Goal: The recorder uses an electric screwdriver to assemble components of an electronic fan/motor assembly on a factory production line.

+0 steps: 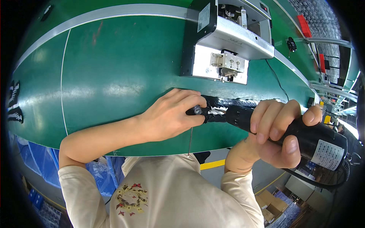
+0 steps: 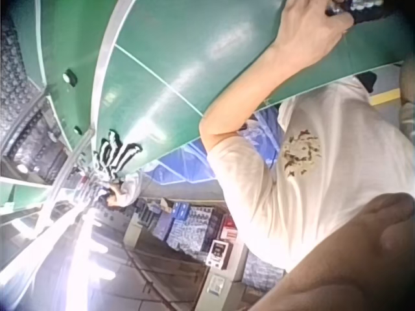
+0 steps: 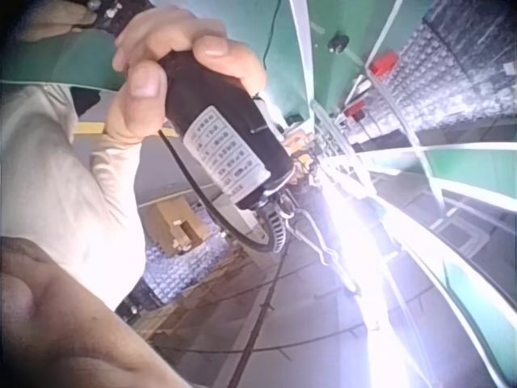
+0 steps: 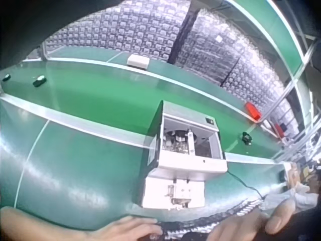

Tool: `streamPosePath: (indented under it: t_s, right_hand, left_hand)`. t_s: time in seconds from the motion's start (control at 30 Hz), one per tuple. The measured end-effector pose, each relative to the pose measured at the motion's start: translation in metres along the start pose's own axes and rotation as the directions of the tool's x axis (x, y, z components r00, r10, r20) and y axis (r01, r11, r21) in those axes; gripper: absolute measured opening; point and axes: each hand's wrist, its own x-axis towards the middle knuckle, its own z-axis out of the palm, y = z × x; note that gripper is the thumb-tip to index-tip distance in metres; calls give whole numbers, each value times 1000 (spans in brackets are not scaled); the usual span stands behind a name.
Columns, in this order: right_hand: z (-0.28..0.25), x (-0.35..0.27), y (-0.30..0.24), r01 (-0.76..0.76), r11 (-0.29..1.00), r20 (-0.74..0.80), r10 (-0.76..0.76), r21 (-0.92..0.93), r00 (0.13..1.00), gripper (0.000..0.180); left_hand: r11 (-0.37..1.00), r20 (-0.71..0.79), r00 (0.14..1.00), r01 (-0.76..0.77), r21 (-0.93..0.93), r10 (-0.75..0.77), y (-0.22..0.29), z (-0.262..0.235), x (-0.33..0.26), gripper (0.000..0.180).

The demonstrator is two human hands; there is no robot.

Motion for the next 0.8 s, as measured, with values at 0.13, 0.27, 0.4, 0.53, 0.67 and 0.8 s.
streamPosePath:
  t_s: [0.13, 0.27, 0.4, 0.53, 0.67, 0.8]
  right_hand:
    - [1, 1, 5, 2, 1000, -9, -2, -3, 1000, 43]
    - [0, -1, 10, 11, 1000, -10, -11, -11, 1000, 43]
    - [6, -6, 13, -2, 1000, -87, -1, -31, 996, 43]
    - [10, -8, 15, -15, 999, -118, 10, -38, 993, 44]
    - [11, -9, 15, -15, 998, -121, 8, -56, 993, 45]
    - [12, -10, 11, -21, 999, -122, 14, -50, 992, 45]
  left_hand:
    - [999, -13, 999, 31, -22, -31, 0, -1, 0, 26]
    - [999, -16, 1000, 19, -29, -20, 0, -1, 1, 26]
    - [999, -15, 1000, 15, -28, -16, 0, -2, 1, 26]
    - [1000, -15, 1000, 13, -19, -13, 0, -3, 1, 26]
    - [1000, -13, 1000, 13, -13, -14, -1, -2, 1, 27]
    - [1000, -12, 1000, 14, -2, -14, 0, -2, 1, 27]
